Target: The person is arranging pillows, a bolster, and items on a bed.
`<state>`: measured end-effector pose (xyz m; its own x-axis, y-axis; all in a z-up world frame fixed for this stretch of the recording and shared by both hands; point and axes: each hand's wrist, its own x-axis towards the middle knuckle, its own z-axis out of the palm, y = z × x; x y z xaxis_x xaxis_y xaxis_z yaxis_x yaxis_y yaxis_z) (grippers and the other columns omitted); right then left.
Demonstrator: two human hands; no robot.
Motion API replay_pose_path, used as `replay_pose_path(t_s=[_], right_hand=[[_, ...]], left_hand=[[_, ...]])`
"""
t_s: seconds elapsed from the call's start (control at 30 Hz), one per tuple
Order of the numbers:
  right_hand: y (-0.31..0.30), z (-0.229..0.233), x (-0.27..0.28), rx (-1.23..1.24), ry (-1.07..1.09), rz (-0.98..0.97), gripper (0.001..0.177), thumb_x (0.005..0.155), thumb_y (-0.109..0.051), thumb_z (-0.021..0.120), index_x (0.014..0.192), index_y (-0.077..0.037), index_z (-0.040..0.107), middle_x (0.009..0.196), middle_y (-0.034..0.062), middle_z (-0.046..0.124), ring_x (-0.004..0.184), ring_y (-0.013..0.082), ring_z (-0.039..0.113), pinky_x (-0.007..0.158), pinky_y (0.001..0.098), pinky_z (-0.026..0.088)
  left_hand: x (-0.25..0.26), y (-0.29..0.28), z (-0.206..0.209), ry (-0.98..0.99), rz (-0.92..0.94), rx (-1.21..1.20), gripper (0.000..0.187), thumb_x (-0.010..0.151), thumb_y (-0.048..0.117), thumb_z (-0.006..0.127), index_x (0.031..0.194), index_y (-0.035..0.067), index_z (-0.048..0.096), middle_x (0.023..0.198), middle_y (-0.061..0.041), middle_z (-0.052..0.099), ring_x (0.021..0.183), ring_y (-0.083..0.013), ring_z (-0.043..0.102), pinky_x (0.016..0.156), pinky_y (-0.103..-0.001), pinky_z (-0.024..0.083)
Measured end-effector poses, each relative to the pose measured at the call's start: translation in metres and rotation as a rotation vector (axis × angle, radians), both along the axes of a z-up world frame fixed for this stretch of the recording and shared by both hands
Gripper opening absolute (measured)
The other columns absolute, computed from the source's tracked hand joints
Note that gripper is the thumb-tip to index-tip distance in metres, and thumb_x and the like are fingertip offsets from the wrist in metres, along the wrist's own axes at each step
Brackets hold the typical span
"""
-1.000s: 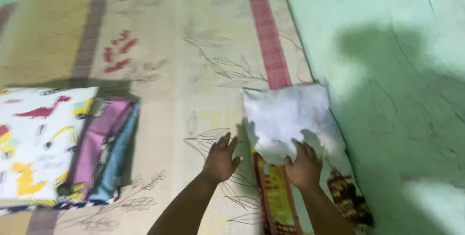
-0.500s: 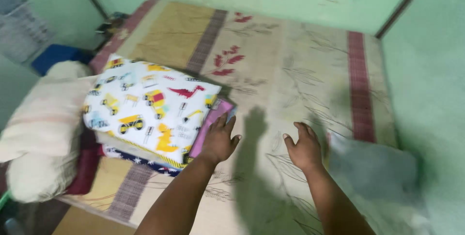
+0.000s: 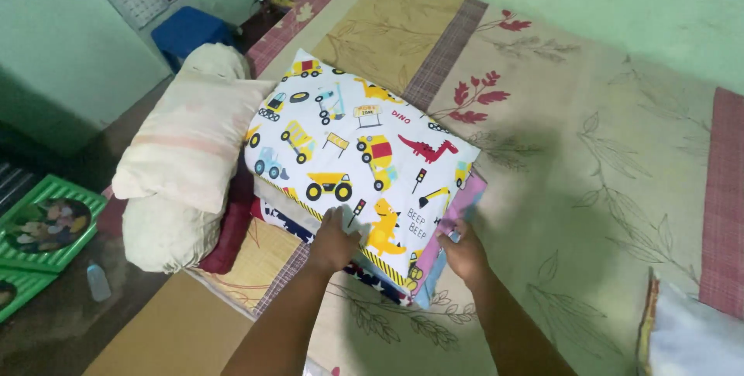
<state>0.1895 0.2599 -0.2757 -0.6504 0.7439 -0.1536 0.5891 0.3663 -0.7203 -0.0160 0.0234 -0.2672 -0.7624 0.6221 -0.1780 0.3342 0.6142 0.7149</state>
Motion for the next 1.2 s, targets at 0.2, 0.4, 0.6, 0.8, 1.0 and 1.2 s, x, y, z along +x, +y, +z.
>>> replay_pose_path(t_s=[0.2, 0.4, 0.6, 0.8, 1.0, 1.2], right_hand=[[-0.045, -0.013, -0.046, -0.781, 0.091, -0.342, 0.068, 0.092, -0.031, 0.074, 0.146, 0.0, 0.047, 0.134, 0.0253, 0.061, 0.127, 0.0493, 0.059, 0.102, 0.0597, 0.051], [-0.06, 0.029, -0.072, -0.901, 0.412, -0.398, 0.052, 0.084, -0.01, 0.076, 0.133, 0.0, 0.06, 0.12, 0.0143, 0.074, 0.106, 0.0265, 0.071, 0.088, 0.0416, 0.056], [-0.086, 0.098, -0.059, -0.966, 0.59, -0.187, 0.042, 0.09, -0.005, 0.069, 0.13, -0.001, 0.061, 0.116, 0.0135, 0.074, 0.1, 0.0254, 0.07, 0.082, 0.0417, 0.055], [-0.086, 0.133, -0.049, -1.042, 0.767, -0.202, 0.044, 0.089, -0.008, 0.069, 0.132, -0.004, 0.061, 0.119, 0.0104, 0.073, 0.103, 0.022, 0.072, 0.086, 0.0382, 0.057], [-0.046, 0.131, -0.016, -1.015, 0.839, -0.581, 0.036, 0.098, -0.029, 0.063, 0.123, -0.003, 0.066, 0.111, 0.0111, 0.076, 0.098, 0.023, 0.073, 0.083, 0.038, 0.058], [0.042, 0.102, 0.103, -0.764, 0.587, -0.66, 0.051, 0.106, -0.06, 0.055, 0.109, -0.011, 0.07, 0.088, 0.0079, 0.059, 0.073, 0.0198, 0.051, 0.057, 0.0367, 0.035]], left_hand=[[-0.01, -0.009, -0.016, -0.384, 0.229, 0.142, 0.065, 0.087, 0.033, 0.072, 0.135, -0.005, 0.05, 0.127, -0.024, 0.067, 0.119, -0.0326, 0.066, 0.102, -0.039, 0.051], [-0.025, 0.002, -0.004, -0.806, 0.669, 0.595, 0.059, 0.092, 0.032, 0.071, 0.135, 0.001, 0.045, 0.127, -0.02, 0.063, 0.114, -0.0356, 0.062, 0.093, -0.049, 0.053], [-0.045, 0.019, 0.03, -1.052, 0.846, 0.938, 0.061, 0.094, 0.021, 0.07, 0.143, -0.002, 0.041, 0.129, -0.02, 0.063, 0.108, -0.0351, 0.07, 0.084, -0.052, 0.063], [-0.041, 0.041, 0.106, -0.97, 0.694, 1.099, 0.06, 0.093, 0.0, 0.061, 0.144, 0.009, 0.033, 0.129, -0.019, 0.06, 0.105, -0.0335, 0.07, 0.079, -0.051, 0.064], [-0.009, 0.091, 0.177, -0.914, 0.431, 1.229, 0.055, 0.092, -0.003, 0.059, 0.141, 0.012, 0.039, 0.123, -0.015, 0.064, 0.103, -0.0293, 0.07, 0.083, -0.047, 0.063], [0.043, 0.128, 0.236, -1.039, 0.112, 1.193, 0.043, 0.095, -0.002, 0.058, 0.135, 0.007, 0.048, 0.114, -0.015, 0.069, 0.101, -0.0315, 0.071, 0.084, -0.048, 0.063]])
